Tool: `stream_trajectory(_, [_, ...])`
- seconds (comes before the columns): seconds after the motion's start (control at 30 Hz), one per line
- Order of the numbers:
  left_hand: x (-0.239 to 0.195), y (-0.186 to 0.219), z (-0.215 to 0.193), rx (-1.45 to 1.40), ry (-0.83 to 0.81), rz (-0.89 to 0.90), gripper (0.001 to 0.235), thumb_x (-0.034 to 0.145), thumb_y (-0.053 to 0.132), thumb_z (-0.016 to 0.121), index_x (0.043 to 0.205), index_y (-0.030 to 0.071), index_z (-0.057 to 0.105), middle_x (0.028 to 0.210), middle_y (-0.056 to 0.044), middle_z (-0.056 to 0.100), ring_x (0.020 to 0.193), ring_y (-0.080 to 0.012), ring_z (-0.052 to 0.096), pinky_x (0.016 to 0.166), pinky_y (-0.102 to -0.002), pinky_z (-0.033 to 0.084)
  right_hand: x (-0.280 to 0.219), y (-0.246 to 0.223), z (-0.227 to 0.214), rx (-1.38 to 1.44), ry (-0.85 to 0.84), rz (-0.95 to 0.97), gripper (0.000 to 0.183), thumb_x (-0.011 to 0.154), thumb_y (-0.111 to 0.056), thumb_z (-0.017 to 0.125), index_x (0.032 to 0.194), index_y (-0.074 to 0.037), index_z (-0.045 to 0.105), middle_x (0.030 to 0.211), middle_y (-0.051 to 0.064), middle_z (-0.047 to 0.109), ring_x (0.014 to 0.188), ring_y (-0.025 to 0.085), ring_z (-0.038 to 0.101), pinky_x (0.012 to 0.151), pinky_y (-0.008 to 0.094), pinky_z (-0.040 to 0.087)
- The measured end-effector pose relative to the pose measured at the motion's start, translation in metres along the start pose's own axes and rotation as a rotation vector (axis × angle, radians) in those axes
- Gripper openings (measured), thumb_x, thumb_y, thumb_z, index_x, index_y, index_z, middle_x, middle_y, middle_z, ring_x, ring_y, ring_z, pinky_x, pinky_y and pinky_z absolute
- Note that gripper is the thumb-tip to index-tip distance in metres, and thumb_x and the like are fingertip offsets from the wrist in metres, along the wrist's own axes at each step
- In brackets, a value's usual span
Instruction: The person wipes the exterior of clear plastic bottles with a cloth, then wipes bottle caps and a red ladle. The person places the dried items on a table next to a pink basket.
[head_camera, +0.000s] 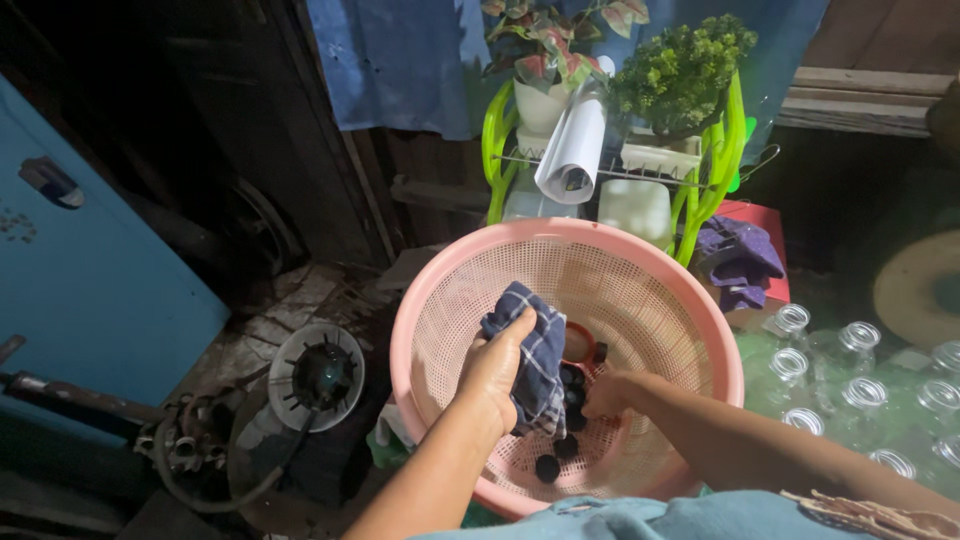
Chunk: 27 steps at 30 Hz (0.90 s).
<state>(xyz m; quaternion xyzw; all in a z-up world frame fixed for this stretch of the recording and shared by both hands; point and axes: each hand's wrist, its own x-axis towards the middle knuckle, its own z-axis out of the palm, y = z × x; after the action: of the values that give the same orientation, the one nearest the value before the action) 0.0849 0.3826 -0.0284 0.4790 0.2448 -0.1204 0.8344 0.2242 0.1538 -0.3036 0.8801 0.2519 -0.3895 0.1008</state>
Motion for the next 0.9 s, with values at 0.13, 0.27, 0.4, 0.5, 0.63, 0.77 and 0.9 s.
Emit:
stream_trajectory(0.13, [-0.005, 0.003, 0.001, 0.007, 0.033, -0.006, 0.049, 0.079, 0.034, 0.081, 0.119, 0.008, 0.070, 0.112, -0.010, 0.077, 0.095, -0.0224, 0.074, 0.084, -0.039, 0.060, -0.011, -0.007, -0.007, 0.122, 0.056, 0.099, 0.044, 0.097, -0.045, 0.056, 0.113, -0.008, 0.075, 0.109, 0.014, 0.074, 0.100, 0.030, 0.069, 0.087, 0.042, 0.054])
stream_trajectory(0.27, [-0.006, 0.004, -0.001, -0.026, 0.018, -0.016, 0.056, 0.080, 0.040, 0.078, 0.127, 0.012, 0.064, 0.116, -0.007, 0.075, 0.102, -0.0220, 0.073, 0.089, -0.039, 0.059, -0.055, -0.032, -0.051, 0.350, 0.265, 0.208, 0.029, 0.092, -0.031, 0.063, 0.103, -0.007, 0.076, 0.097, 0.013, 0.073, 0.089, 0.027, 0.069, 0.080, 0.039, 0.055])
stream_trajectory(0.4, [0.000, 0.004, -0.001, -0.093, -0.081, -0.038, 0.061, 0.086, 0.047, 0.069, 0.131, 0.006, 0.067, 0.119, -0.012, 0.075, 0.100, -0.0241, 0.071, 0.089, -0.040, 0.058, -0.136, -0.051, -0.095, 0.778, 0.488, 0.225, 0.014, 0.086, -0.016, 0.071, 0.093, -0.005, 0.077, 0.086, 0.011, 0.073, 0.078, 0.024, 0.070, 0.072, 0.036, 0.056])
stream_trajectory(0.5, [0.004, 0.006, 0.002, -0.069, -0.035, -0.073, 0.052, 0.091, 0.039, 0.062, 0.138, 0.014, 0.058, 0.120, -0.010, 0.071, 0.101, -0.0240, 0.070, 0.089, -0.041, 0.057, -0.212, -0.058, -0.105, 1.431, 0.721, 0.087, 0.009, 0.083, -0.004, 0.075, 0.091, -0.006, 0.077, 0.081, 0.009, 0.074, 0.073, 0.022, 0.069, 0.068, 0.034, 0.057])
stream_trajectory(0.63, [-0.002, 0.007, 0.021, 0.050, -0.216, 0.059, 0.055, 0.089, 0.026, 0.054, 0.144, 0.034, 0.049, 0.119, -0.001, 0.070, 0.100, -0.0186, 0.069, 0.084, -0.038, 0.059, -0.306, -0.075, -0.108, 1.677, 1.109, -0.095, 0.034, 0.079, -0.002, 0.075, 0.111, -0.010, 0.067, 0.094, 0.004, 0.072, 0.078, 0.012, 0.070, 0.065, 0.028, 0.058])
stream_trajectory(0.77, [-0.018, 0.010, 0.070, 0.083, -0.552, 0.054, 0.050, 0.086, 0.024, 0.055, 0.135, 0.021, 0.062, 0.106, -0.007, 0.074, 0.084, -0.0198, 0.072, 0.071, -0.037, 0.061, -0.374, -0.096, -0.108, 1.311, 1.548, -0.037, 0.033, 0.084, -0.002, 0.074, 0.116, -0.009, 0.068, 0.094, 0.001, 0.073, 0.081, 0.010, 0.066, 0.070, 0.026, 0.055])
stream_trajectory(0.9, [-0.044, 0.013, 0.120, -0.030, -0.854, -0.212, 0.046, 0.101, 0.047, 0.063, 0.112, 0.003, 0.068, 0.095, -0.008, 0.074, 0.079, -0.0168, 0.072, 0.070, -0.031, 0.060, -0.407, -0.115, -0.100, 0.647, 1.878, 0.260, 0.023, 0.086, 0.004, 0.073, 0.107, -0.006, 0.071, 0.093, 0.004, 0.069, 0.079, 0.015, 0.063, 0.071, 0.030, 0.054])
